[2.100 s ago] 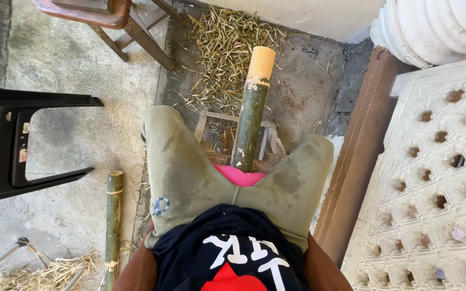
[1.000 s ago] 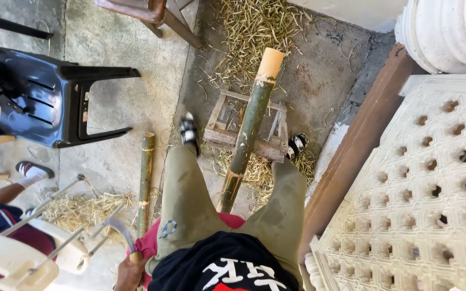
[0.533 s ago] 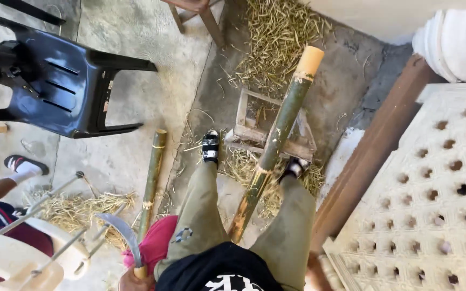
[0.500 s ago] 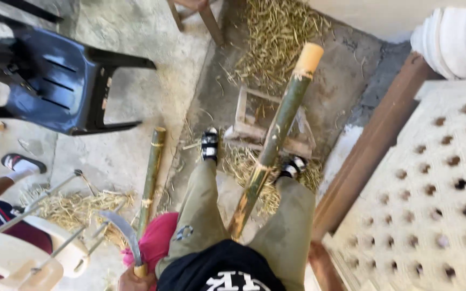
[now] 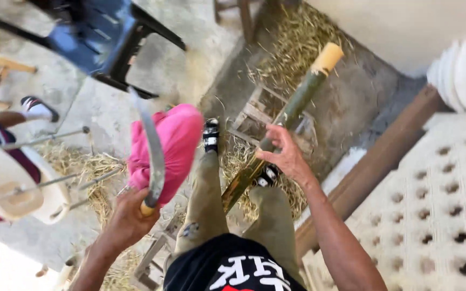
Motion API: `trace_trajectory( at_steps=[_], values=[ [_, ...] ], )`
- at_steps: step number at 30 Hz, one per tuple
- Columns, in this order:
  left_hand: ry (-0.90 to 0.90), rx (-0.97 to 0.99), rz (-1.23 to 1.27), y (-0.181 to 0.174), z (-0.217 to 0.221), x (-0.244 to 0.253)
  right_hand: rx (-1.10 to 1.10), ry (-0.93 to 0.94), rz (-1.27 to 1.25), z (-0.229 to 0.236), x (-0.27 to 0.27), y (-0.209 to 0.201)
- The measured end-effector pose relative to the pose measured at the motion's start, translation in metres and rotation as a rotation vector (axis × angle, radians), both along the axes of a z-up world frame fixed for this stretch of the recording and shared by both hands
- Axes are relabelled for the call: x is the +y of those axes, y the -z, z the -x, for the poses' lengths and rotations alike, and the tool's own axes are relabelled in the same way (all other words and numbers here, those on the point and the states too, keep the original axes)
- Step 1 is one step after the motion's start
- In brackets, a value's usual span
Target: Shaving and preparing bamboo stalks using a curved sickle-like knife.
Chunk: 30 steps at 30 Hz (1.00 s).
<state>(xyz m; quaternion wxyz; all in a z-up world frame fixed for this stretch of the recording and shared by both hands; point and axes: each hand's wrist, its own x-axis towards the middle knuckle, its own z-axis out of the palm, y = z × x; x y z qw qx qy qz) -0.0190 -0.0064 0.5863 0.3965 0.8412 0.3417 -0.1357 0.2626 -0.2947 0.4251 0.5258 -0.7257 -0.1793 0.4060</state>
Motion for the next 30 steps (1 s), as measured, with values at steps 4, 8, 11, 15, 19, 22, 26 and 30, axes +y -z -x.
trace_trajectory(
  at_steps=[4, 8, 11, 15, 19, 22, 26, 30],
  values=[
    [0.080, -0.031, 0.050, -0.053, -0.022, -0.003, -0.398, -0.242, -0.066, -0.030, 0.047, -0.093],
    [0.282, -0.309, 0.107, -0.078, -0.033, 0.014, -0.239, -0.471, -0.037, -0.016, 0.091, -0.169],
    [0.229, -0.271, 0.169, -0.060, -0.039, 0.034, -0.062, -0.389, 0.069, 0.014, 0.082, -0.136],
    [-0.213, -0.361, 0.085, -0.026, -0.041, 0.065, 0.135, -0.092, 0.008, 0.062, 0.051, -0.114],
    [-0.444, -0.415, 0.156, 0.207, -0.012, 0.019, 0.153, 0.105, -0.020, 0.104, 0.057, -0.097],
    [-0.574, -0.462, 0.229, 0.259, -0.058, -0.019, 0.061, 0.176, 0.067, 0.100, 0.028, -0.082],
    [-0.451, -0.330, 0.137, 0.175, -0.072, 0.003, 0.204, 0.395, 0.075, 0.105, 0.000, -0.071],
    [-0.507, -0.326, 0.209, 0.257, -0.039, -0.040, 0.184, 0.610, 0.119, 0.101, 0.029, -0.095]
  ],
)
